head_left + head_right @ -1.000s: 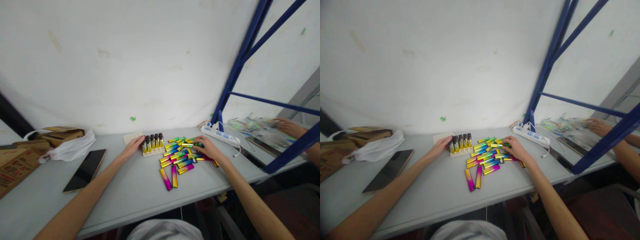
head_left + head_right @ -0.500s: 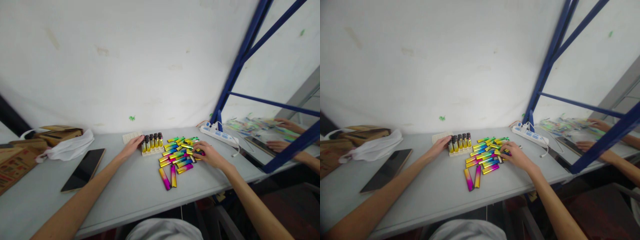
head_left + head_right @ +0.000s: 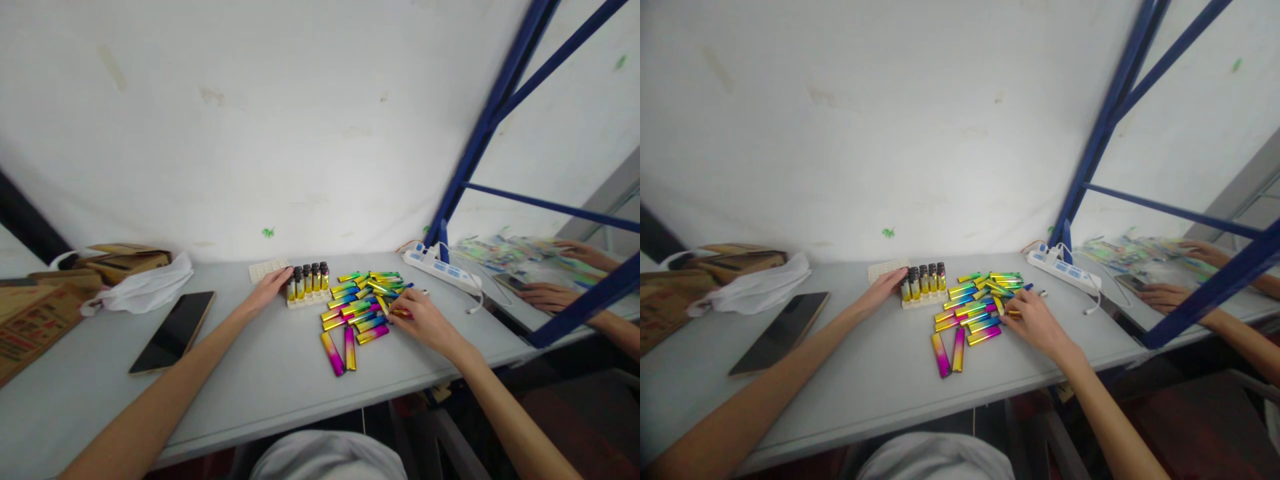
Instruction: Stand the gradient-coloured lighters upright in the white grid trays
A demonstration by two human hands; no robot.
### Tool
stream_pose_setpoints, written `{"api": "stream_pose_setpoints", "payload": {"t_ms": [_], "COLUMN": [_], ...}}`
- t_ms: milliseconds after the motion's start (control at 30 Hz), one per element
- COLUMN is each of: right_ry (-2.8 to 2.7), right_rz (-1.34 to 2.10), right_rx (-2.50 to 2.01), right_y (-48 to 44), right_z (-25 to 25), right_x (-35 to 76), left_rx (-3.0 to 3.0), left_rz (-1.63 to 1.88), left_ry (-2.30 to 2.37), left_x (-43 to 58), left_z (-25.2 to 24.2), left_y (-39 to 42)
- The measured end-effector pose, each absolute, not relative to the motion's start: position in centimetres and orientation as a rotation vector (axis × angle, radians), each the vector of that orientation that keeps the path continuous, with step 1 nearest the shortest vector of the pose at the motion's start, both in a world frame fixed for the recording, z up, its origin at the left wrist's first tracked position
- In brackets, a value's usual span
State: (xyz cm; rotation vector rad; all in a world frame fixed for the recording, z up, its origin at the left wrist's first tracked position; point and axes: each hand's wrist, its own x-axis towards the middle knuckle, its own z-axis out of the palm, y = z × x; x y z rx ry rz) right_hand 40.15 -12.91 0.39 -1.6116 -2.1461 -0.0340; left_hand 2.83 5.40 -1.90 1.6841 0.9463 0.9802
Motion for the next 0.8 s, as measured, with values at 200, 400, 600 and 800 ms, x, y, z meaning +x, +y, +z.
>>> {"api": "stream_pose_setpoints", "payload": {"t_ms": [200,400,600,800], "right_ry": [-2.163,-2.19,-2.127,-1.856], "right_rz": [0.039,0.183,0.018,-0.143], "right_rx": [-1.627,-1.736,-1.854,-1.747], "right_y": [-12.9,-11.2,-10.3,-10.0], "right_z": [-0.3,-0.1,-0.9,-0.3], "right_x": [40.4,40.5,39.5,39.3], "left_rx": [1.725,1.744,1.725,1.719], "left_rz": [0.977,0.982,0.969,0.971], "left_ry": [0.96,0.971,0.985,0.97], "left_x": [2.7,2.7,2.8,2.9], "left_z": [-1.8,-1.6,-1.7,-1.6], "left_y": [5.4,5.3,5.2,5.2]}}
